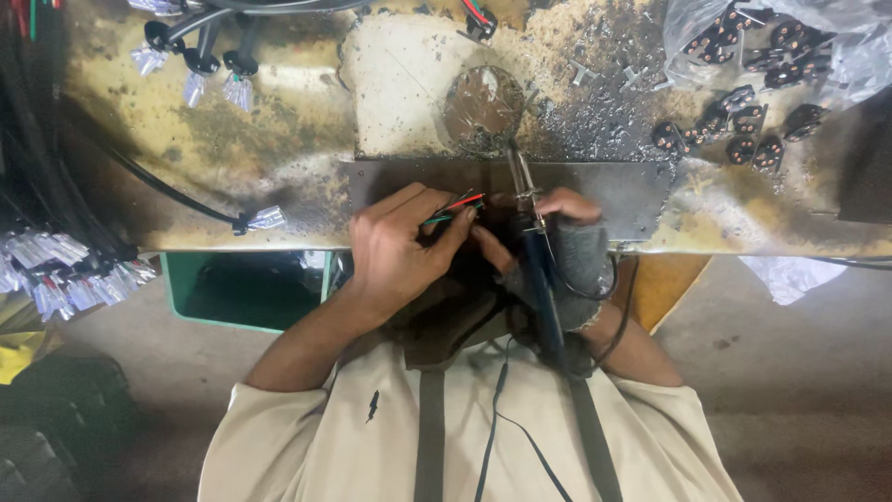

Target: The person uses a soldering iron to join wires to small black electronic components on a metal workbench. They repeatedly pick up components, align wires, apply solder, and place the finished units back on the table.

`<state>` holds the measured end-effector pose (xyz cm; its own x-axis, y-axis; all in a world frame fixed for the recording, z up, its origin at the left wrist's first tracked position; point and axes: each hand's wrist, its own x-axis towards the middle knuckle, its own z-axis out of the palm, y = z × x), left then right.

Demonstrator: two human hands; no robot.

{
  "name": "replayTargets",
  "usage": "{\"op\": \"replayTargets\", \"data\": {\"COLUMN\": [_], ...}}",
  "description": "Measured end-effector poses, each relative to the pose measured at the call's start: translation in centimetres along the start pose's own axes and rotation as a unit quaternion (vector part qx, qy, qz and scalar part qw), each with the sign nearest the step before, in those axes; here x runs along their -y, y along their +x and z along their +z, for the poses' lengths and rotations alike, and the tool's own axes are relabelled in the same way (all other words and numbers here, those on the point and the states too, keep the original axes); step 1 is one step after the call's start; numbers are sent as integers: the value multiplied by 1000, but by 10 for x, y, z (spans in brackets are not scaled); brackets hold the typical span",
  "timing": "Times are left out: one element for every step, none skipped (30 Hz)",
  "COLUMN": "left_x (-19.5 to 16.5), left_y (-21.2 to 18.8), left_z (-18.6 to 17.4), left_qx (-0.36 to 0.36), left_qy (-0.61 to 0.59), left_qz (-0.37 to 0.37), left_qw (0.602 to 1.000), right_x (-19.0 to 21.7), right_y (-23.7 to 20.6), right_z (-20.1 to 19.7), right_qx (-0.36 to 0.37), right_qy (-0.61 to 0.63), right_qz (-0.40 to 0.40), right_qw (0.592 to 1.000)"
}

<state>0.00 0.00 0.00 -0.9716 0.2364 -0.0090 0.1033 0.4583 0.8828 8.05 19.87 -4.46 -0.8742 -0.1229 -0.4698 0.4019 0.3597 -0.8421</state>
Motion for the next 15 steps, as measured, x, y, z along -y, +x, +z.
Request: {"op": "replayTargets", "data": {"left_x": [1, 1, 1, 1, 1, 1, 1, 1, 1, 1, 1, 2, 2, 2, 2], "left_y": [0, 0, -1, -1, -1, -1, -1, -1, -1, -2, -2, -1, -1, -1, -1], "left_z": [-1, -2, -2, -2, -1, -1, 0, 1, 1, 0, 0, -1, 0, 0, 0], "left_qx": [1, 4, 6, 1, -4, -9, -13, -18, -23, -22, -21, -19, -21, -24, -27], "left_qy": [-6, -12, -19, -11, -3, 4, 5, 5, 6, 5, 3, 1, -1, -3, -5], "left_qz": [2, 5, 7, 12, 16, 19, 20, 22, 23, 22, 23, 27, 29, 30, 30], "left_qw": [1000, 1000, 1000, 1000, 1000, 1000, 1000, 1000, 999, 999, 999, 999, 999, 999, 999], "right_x": [8, 17, 24, 29, 32, 34, 36, 37, 37, 36, 35, 35, 35, 36, 37], "right_y": [0, -4, -6, -6, -7, -8, -9, -10, -10, -7, -3, 0, 1, 2, 3], "right_z": [-3, -9, -13, -16, -21, -23, -25, -28, -29, -29, -28, -28, -28, -29, -29], "right_qx": [-74, -148, -219, -214, -209, -202, -185, -168, -150, -140, -131, -124, -131, -137, -141], "right_qy": [-5, -10, -15, -57, -99, -140, -145, -149, -152, -170, -189, -208, -208, -207, -205], "right_qz": [-84, -166, -246, -245, -245, -244, -278, -313, -348, -374, -399, -423, -427, -432, -436], "right_qw": [994, 975, 944, 944, 942, 938, 931, 923, 913, 901, 888, 873, 870, 867, 865]}}
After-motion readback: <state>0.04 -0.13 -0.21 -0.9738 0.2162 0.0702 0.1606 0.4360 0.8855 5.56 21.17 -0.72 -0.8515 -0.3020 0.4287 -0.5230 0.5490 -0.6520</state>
